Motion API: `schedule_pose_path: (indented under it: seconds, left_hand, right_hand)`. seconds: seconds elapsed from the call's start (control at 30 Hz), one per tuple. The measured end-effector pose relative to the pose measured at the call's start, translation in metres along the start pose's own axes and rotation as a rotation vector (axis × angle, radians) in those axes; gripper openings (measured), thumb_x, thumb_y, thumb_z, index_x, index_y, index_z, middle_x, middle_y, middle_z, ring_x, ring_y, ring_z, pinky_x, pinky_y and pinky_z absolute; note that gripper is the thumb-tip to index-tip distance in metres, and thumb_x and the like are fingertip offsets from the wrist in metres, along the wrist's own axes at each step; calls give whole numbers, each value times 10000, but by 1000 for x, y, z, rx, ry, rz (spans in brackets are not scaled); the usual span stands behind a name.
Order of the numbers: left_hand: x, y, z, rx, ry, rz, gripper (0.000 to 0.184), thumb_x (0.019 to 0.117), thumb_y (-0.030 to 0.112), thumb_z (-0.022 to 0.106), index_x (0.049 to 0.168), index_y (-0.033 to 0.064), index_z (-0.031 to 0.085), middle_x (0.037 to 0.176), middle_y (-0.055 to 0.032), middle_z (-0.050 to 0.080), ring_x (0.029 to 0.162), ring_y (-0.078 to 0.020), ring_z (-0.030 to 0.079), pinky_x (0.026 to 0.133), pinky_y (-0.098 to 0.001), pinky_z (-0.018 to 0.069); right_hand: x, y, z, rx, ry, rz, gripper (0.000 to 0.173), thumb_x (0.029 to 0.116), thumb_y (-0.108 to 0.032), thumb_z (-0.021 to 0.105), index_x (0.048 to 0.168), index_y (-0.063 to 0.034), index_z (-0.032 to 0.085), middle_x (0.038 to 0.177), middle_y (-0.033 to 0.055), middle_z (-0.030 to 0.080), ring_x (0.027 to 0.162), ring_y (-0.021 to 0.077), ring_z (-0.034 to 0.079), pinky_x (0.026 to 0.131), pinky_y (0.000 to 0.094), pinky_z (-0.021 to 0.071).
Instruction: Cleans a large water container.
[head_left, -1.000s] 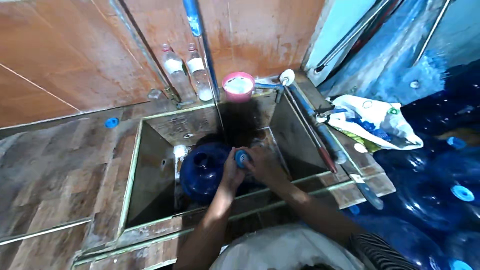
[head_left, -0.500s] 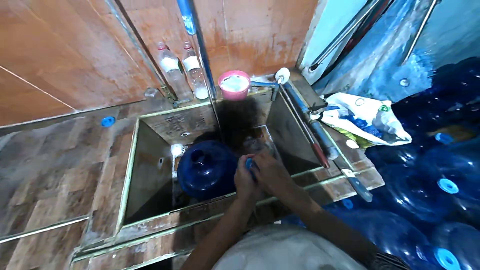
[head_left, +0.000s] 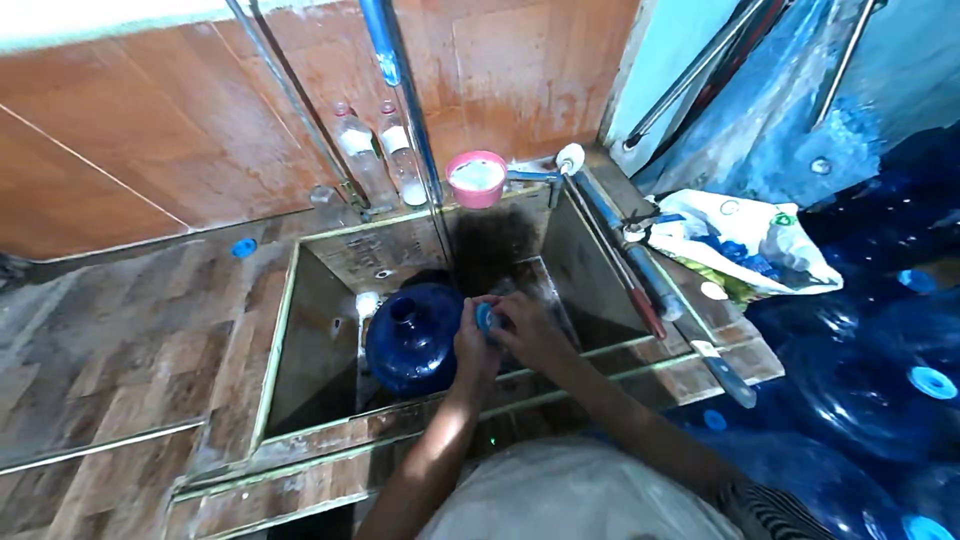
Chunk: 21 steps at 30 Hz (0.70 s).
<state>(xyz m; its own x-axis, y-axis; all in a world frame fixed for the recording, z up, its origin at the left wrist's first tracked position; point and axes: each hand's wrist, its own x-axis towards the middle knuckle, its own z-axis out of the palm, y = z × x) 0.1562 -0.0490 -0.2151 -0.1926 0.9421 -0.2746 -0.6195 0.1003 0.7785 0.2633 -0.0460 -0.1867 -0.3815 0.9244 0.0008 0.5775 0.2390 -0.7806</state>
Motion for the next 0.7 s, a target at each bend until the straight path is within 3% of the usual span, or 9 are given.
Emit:
schedule_pose_path:
  seconds: [0.23,0.43,0.5,0.57,0.7]
  left_hand:
    - [5,-9,-19,236,-139,107,460,1125,231,177,1081,45,596,862,18,659,757,-48,636,700,-217,545]
    - [3,-24,-24,381,-73,139,396,1126,217,222,1145,-5,550,936,-26,593,826,-64,600,768,-250,530]
    - [5,-26,-24,346,-62,126,408,1131,226,206,1146,-2,544,923,-25,589,814,-64,596,767,-247,528]
    - [14,-21,-25,229,-46,88,461,1136,259,173,1087,22,566,837,1,617,733,-59,615,697,-231,542]
    - [27,-8,-25,78,-67,4,531,1139,306,138,1046,38,586,826,-15,678,748,-91,668,696,-249,570]
  right_hand:
    - [1,7,3,23,2,-19,307,1013,-115,604,1228,101,645,1298,278,610,1142,330,648,1017,391,513]
    - [7,9,23,-81,5,49,341,1034,-45,489,1336,44,621,1321,278,605,1151,383,652,999,461,524]
    - [12,10,22,-63,-8,66,340,1041,-33,468,1332,49,624,1316,278,609,1172,382,642,1024,456,508]
    - [16,14,16,16,-24,40,294,1043,-45,492,1255,93,643,1280,282,624,1174,358,634,1048,421,486]
    - [18,15,12,80,-41,6,303,1034,-112,563,1242,83,663,1323,265,617,1213,324,620,1073,395,472]
